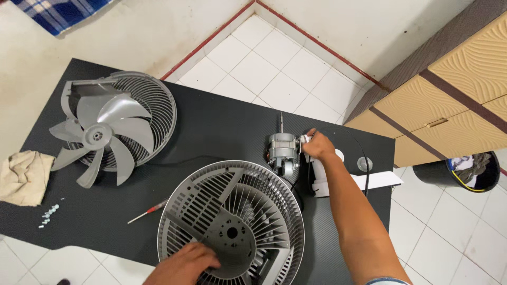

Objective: The person disassembles a white electric fan on a black table. They remove the front grille, unscrew and detach the fan blades, then remove the motor housing and rear grille, leaving the components separated on the table.

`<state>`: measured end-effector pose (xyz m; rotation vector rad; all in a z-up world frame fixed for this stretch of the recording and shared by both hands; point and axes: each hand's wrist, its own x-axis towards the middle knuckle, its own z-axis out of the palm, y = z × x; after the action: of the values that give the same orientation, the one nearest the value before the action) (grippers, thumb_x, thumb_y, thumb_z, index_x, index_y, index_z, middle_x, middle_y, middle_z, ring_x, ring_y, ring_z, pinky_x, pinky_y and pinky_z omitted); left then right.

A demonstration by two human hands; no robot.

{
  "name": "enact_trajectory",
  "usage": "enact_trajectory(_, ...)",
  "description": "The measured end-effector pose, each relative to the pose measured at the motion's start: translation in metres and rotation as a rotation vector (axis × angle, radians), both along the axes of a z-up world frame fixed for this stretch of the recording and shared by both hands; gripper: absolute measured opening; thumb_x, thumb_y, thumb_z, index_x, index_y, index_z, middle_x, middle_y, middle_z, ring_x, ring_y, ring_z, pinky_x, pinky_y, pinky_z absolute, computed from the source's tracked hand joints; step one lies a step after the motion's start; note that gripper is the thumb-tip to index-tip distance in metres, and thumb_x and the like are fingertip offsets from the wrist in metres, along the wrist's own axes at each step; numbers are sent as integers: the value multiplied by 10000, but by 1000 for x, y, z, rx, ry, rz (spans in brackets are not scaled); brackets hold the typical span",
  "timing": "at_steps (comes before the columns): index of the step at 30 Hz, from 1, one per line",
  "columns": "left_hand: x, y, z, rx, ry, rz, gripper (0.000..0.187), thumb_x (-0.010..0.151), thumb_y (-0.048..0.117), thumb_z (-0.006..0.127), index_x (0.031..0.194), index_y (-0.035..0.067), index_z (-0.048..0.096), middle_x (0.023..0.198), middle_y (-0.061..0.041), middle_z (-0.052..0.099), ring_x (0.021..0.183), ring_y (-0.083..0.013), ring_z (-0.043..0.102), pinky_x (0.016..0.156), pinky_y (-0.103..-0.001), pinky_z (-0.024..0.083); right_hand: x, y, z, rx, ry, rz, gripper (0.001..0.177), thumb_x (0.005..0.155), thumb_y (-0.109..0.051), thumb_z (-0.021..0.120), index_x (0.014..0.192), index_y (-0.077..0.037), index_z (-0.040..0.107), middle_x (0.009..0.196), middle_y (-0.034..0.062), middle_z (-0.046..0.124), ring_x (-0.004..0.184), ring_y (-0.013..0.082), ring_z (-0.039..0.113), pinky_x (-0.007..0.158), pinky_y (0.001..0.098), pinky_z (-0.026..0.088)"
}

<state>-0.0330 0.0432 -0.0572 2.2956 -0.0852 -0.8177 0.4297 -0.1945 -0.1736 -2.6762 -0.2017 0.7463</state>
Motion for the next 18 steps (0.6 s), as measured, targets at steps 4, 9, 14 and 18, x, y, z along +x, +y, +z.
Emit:
enact_trajectory(4, 34, 2, 76, -12, 229, 35, 539, 868, 418, 702, 1334, 164, 609, 1395, -39, 566, 1373, -211, 495, 1140, -387, 411, -9, -2, -6, -14, -102, -36, 670, 768, -315, 748, 1361, -82, 540, 1301, 183, 662, 1206, 360, 633, 1003, 443, 496)
enact_trajectory(9, 62, -8, 134, 33, 396, 122, 689, 812, 540, 753, 1385, 198, 584, 1405, -25, 561, 1388, -193, 494, 1152, -388, 413, -18, -9, 2, 89, -95, -31, 869, 726, -335, 796, 1476, -72, 445, 1337, 227, 637, 1252, 368, 612, 1037, 429, 487)
enact_trajectory(14, 69, -12, 152, -28, 358, 389, 607, 787, 533, 765, 1318, 259, 659, 1305, 4, 648, 1270, -175, 595, 1056, -370, 484, -25, -20, 17, 179, -11, -108, 958, 725, -373, 810, 1537, -81, 395, 1379, 242, 613, 1256, 351, 619, 1055, 394, 478)
enact_trajectory(18, 81, -8, 146, 20, 340, 545, 445, 816, 542, 771, 1036, 158, 727, 1008, -46, 765, 913, -228, 738, 844, -386, 575, -47, -34, 30, 262, -88, -133, 933, 773, -425, 799, 1529, -60, 393, 1367, 245, 613, 1246, 353, 622, 1060, 404, 468)
